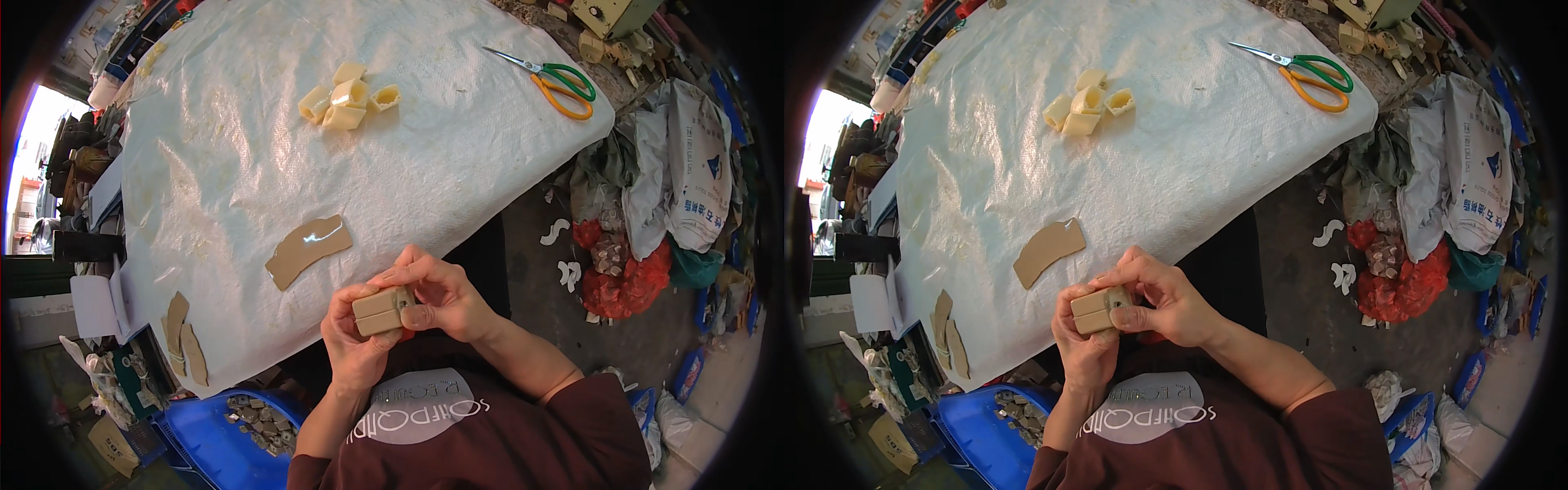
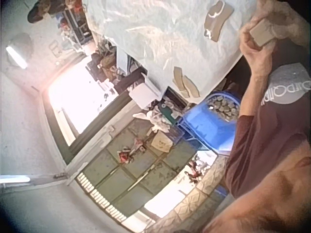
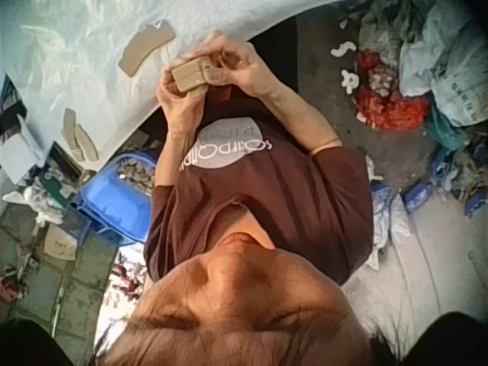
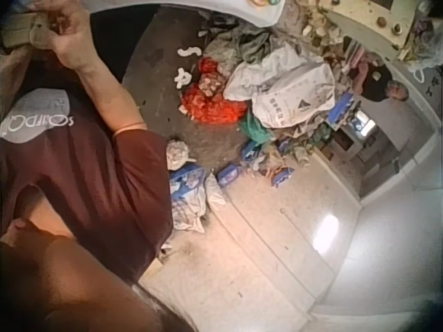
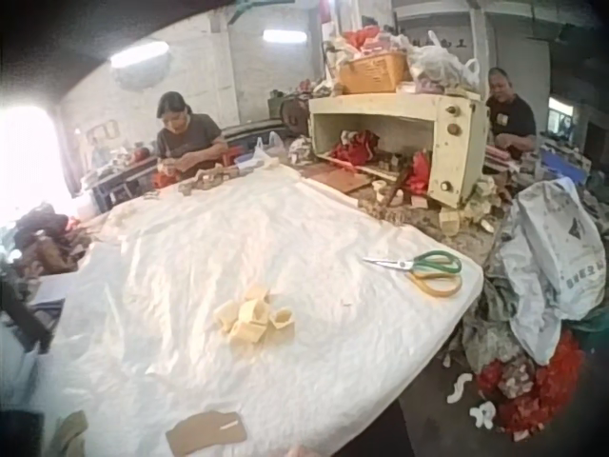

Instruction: The person wraps small beige plastic components with brown paper strips. They pick up a component, wrap it with a paper strip, and place the finished item into a blue bin. The process is repeated for multiple components throughout the video.

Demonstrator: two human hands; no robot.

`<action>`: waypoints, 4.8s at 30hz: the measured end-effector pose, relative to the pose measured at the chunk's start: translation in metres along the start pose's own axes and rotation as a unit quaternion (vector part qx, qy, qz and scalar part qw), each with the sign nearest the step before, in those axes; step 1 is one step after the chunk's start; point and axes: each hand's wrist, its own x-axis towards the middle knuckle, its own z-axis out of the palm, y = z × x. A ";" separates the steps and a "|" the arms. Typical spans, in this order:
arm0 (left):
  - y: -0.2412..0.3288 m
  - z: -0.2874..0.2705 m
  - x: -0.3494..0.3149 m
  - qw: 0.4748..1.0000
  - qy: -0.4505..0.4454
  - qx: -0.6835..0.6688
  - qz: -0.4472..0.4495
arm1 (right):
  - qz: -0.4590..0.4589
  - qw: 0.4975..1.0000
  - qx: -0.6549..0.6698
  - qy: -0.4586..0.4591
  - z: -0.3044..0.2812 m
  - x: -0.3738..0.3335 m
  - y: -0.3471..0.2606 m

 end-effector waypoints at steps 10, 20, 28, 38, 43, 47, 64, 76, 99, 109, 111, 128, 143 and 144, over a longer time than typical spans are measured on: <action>0.002 -0.012 0.007 0.997 -0.068 0.031 0.003 | 0.018 1.000 0.011 0.008 -0.005 0.000 -0.012; 0.016 -0.012 0.004 0.981 -0.135 0.124 -0.057 | 0.057 0.979 -0.194 -0.042 0.015 0.016 -0.038; 0.018 0.001 0.001 0.968 -0.088 0.221 -0.081 | -0.021 0.975 -0.214 0.053 0.019 0.008 -0.018; 0.006 -0.028 0.009 0.978 -0.191 0.066 -0.055 | 0.064 0.978 -0.184 -0.071 -0.009 0.018 -0.025; 0.022 -0.014 0.013 0.983 -0.165 0.038 -0.064 | 0.033 0.978 -0.135 -0.154 -0.004 0.020 -0.024; 0.023 -0.006 0.012 0.938 -0.163 0.293 0.090 | 0.045 0.988 -0.118 -0.088 0.008 0.013 -0.023; 0.002 -0.005 0.010 0.964 -0.104 0.206 0.136 | 0.077 0.997 0.005 -0.006 0.022 0.003 -0.009; -0.007 -0.010 0.008 0.962 -0.060 0.215 0.157 | -0.001 0.991 -0.132 -0.013 0.025 0.004 0.003; 0.009 -0.011 0.004 0.999 -0.036 0.026 -0.014 | -0.113 0.916 -0.382 -0.034 0.029 0.007 -0.001; 0.007 -0.009 0.000 0.992 -0.025 -0.086 -0.086 | 0.103 0.995 -0.004 0.016 0.033 0.008 -0.010; 0.006 -0.006 -0.001 0.995 0.010 -0.053 -0.090 | 0.167 0.983 0.072 0.037 0.034 0.009 -0.009; 0.010 0.004 0.002 0.987 0.082 -0.117 -0.067 | 0.011 0.998 -0.062 -0.015 0.040 0.000 0.013; 0.005 0.001 -0.003 0.995 0.066 -0.007 -0.073 | 0.000 0.991 -0.111 0.074 0.045 0.002 0.012; 0.009 0.000 0.000 0.993 0.070 0.003 -0.095 | -0.005 0.990 -0.127 0.059 0.040 0.006 0.010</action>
